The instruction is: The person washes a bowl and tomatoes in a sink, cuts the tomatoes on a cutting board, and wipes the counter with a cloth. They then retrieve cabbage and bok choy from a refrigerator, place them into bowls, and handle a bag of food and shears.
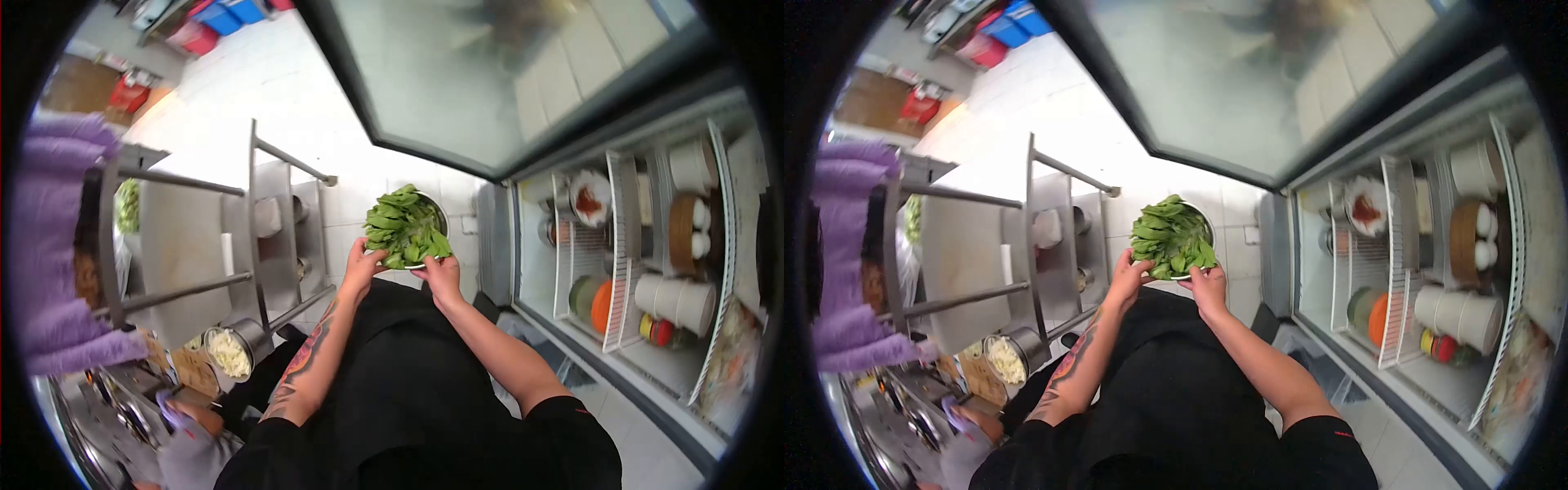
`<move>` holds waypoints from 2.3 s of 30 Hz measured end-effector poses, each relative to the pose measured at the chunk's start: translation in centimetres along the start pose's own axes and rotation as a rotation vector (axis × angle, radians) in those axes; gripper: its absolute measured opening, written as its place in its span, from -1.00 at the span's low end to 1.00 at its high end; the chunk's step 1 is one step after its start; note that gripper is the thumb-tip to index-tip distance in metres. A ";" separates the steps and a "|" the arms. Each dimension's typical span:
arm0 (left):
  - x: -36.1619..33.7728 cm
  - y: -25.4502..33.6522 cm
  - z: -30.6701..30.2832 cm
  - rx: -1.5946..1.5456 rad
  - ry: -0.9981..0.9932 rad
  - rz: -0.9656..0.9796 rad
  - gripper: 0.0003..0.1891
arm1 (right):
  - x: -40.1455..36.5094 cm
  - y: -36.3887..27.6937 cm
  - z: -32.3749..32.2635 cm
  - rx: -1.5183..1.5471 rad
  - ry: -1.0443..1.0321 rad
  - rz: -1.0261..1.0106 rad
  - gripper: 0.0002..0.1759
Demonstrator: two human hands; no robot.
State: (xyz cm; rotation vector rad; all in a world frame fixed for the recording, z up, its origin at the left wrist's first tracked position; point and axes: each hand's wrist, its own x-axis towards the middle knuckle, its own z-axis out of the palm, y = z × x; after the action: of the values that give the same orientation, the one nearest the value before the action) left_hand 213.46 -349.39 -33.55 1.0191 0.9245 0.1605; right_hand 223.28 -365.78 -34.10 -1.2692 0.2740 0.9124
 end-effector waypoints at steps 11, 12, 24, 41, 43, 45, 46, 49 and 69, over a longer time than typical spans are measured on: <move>14.8 12.0 -15.5 -0.574 0.397 0.134 -0.45 | 13.2 -18.0 31.4 -1.791 -0.316 -1.078 -0.61; 16.0 13.0 -16.1 -0.585 0.396 0.126 -0.45 | 14.9 -19.3 33.9 -1.920 -0.253 -1.304 -0.59; 19.1 15.7 -18.5 -0.671 0.350 0.123 -0.52 | 16.4 -20.8 36.8 -3.087 -0.072 -0.863 -0.53; 4.3 11.7 -11.7 -0.604 0.226 0.100 -0.51 | -8.9 3.4 -2.0 -1.173 -0.079 -0.351 -0.47; 5.9 11.2 -10.9 -0.598 0.196 0.105 -0.50 | -9.7 3.1 -4.6 -0.950 0.014 -0.076 -0.12; 5.6 12.8 -11.5 -0.586 0.209 0.158 -0.50 | -8.5 8.1 -9.0 -0.928 -0.005 -0.248 -0.22; 7.2 12.8 -11.7 -0.588 0.187 0.170 -0.49 | -8.0 11.0 -11.0 -0.935 0.022 -0.423 -0.30; 13.4 13.7 -12.1 -0.566 0.172 0.113 -0.49 | -14.7 6.2 -11.9 -0.582 0.216 -0.211 -0.27; 43.2 29.1 -23.9 -0.602 0.500 0.004 -0.51 | 9.7 -3.3 -7.1 -0.467 0.469 0.343 -0.62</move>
State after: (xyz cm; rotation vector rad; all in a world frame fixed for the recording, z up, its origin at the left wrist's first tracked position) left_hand 231.52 -295.42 -40.69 0.4194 1.2235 0.6775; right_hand 233.92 -368.03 -40.26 -1.9097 0.6930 0.9910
